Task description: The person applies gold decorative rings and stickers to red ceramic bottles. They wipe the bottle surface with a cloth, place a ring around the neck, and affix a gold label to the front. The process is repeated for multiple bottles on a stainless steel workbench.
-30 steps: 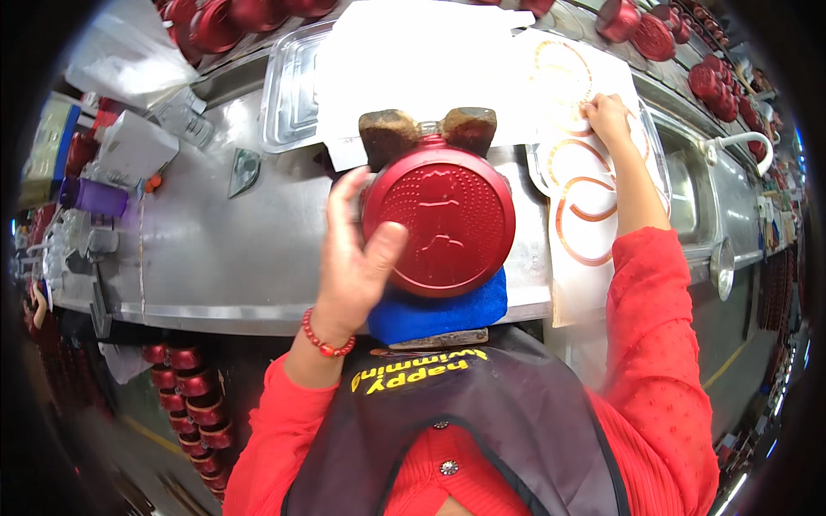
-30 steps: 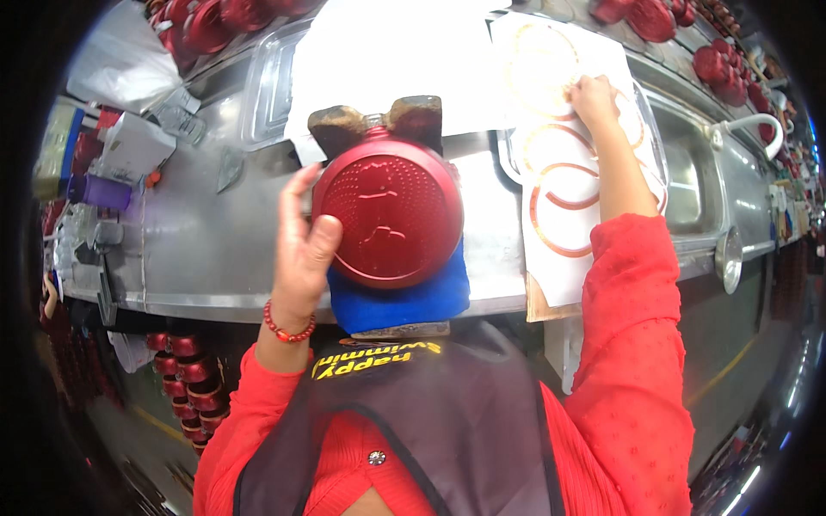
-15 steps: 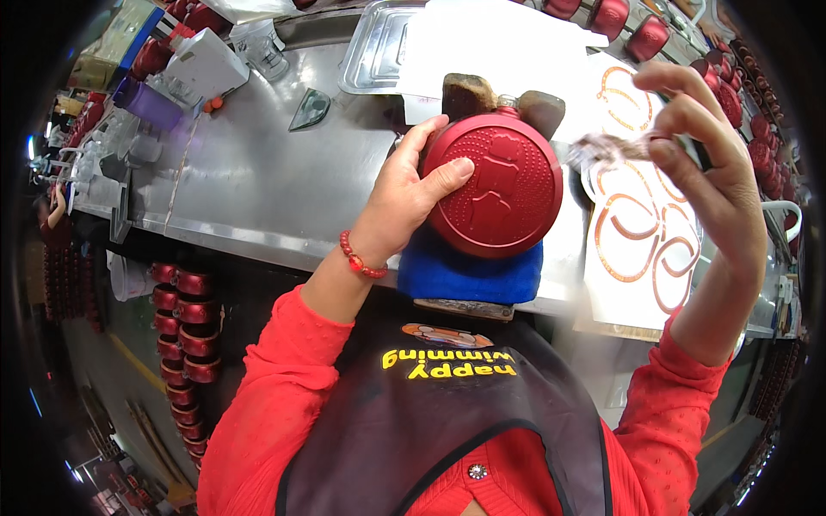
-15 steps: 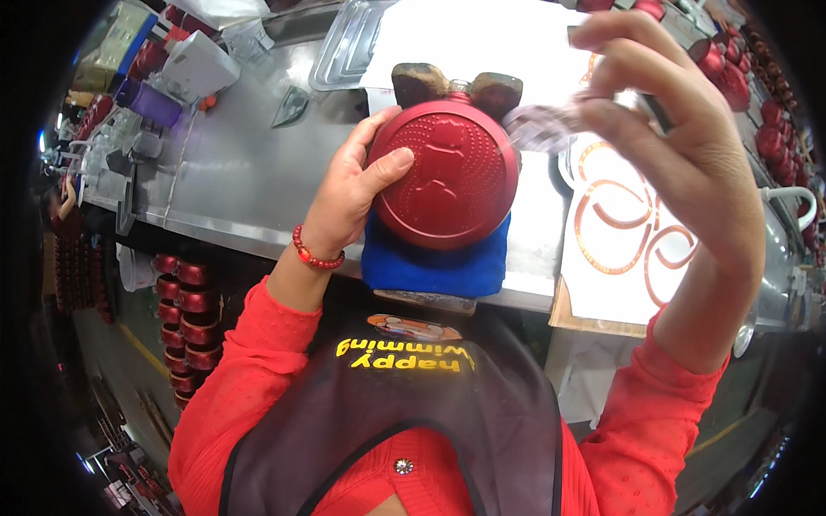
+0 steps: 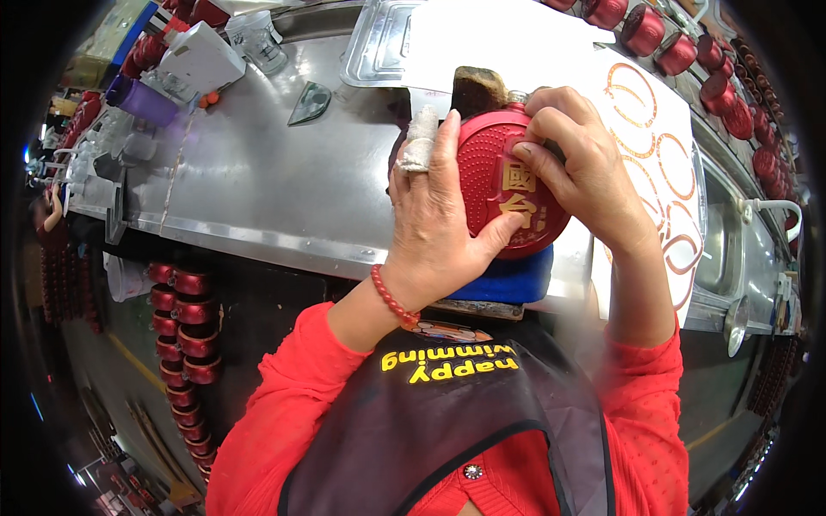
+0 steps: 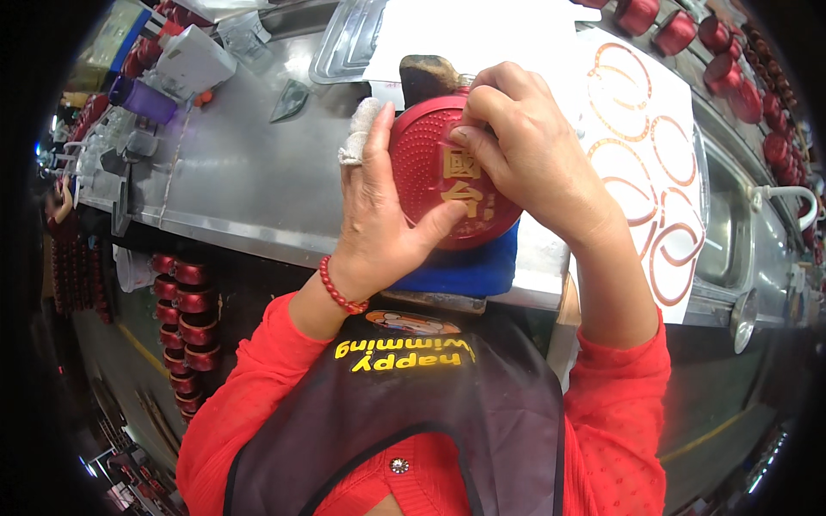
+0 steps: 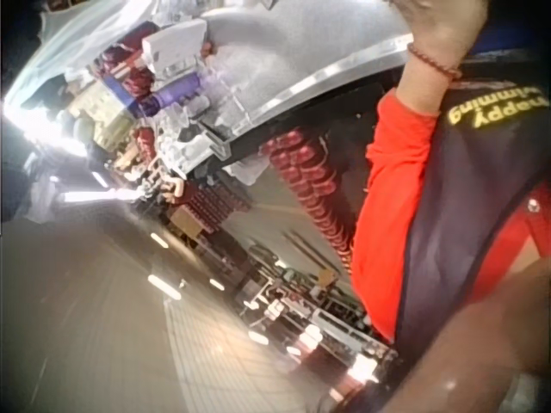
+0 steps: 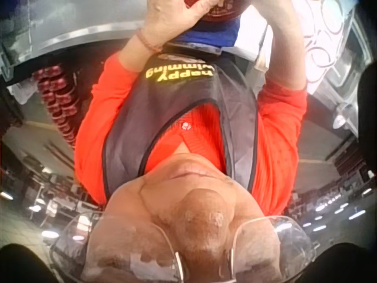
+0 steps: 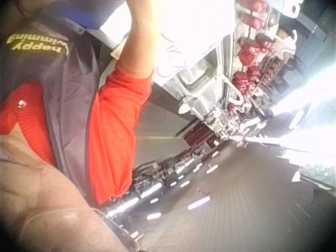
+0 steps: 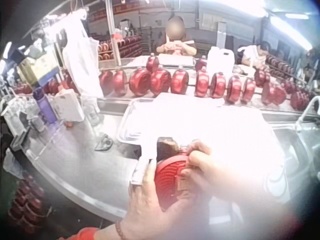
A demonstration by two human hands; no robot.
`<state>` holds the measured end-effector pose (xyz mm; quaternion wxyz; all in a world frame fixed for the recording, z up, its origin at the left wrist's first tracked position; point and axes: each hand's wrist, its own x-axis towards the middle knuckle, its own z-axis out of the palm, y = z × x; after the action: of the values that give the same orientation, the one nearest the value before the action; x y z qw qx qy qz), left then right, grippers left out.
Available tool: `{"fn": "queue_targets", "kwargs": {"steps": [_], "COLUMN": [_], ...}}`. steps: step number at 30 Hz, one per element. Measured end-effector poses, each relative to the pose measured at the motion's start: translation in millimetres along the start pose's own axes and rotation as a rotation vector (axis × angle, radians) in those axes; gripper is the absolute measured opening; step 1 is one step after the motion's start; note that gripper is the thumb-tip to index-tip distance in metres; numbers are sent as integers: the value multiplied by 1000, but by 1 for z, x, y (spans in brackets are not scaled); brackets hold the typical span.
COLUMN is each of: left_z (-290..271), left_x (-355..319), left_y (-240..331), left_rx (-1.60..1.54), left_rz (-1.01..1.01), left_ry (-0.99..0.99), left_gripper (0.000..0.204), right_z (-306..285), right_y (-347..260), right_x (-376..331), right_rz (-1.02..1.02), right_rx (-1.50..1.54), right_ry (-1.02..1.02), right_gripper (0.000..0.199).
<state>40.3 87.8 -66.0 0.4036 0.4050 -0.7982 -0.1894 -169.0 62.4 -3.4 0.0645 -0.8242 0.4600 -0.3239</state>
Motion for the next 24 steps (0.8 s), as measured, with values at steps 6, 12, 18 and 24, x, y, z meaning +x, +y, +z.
{"fn": "queue_targets", "kwargs": {"steps": [6,12,18,24], "left_z": [-9,-6,-9,-8], "left_x": [3,4,4,2], "left_y": [-12,-1,-4,-7], "left_rx": [-153,1,-55,-89], "left_rz": [-65,-19,-43,-53], "left_ry": [-91,-69,-94,-110], "left_gripper": [108,111,113,113], "right_z": [4,7,7,7], "right_y": [-1,-1,-2,-1], "right_x": [-3,-3,-3,-3], "right_rz": [28,17,11,-8], "right_rx": [26,24,33,11], "right_ry": [44,71,69,65], "right_gripper": [17,18,19,20]}}
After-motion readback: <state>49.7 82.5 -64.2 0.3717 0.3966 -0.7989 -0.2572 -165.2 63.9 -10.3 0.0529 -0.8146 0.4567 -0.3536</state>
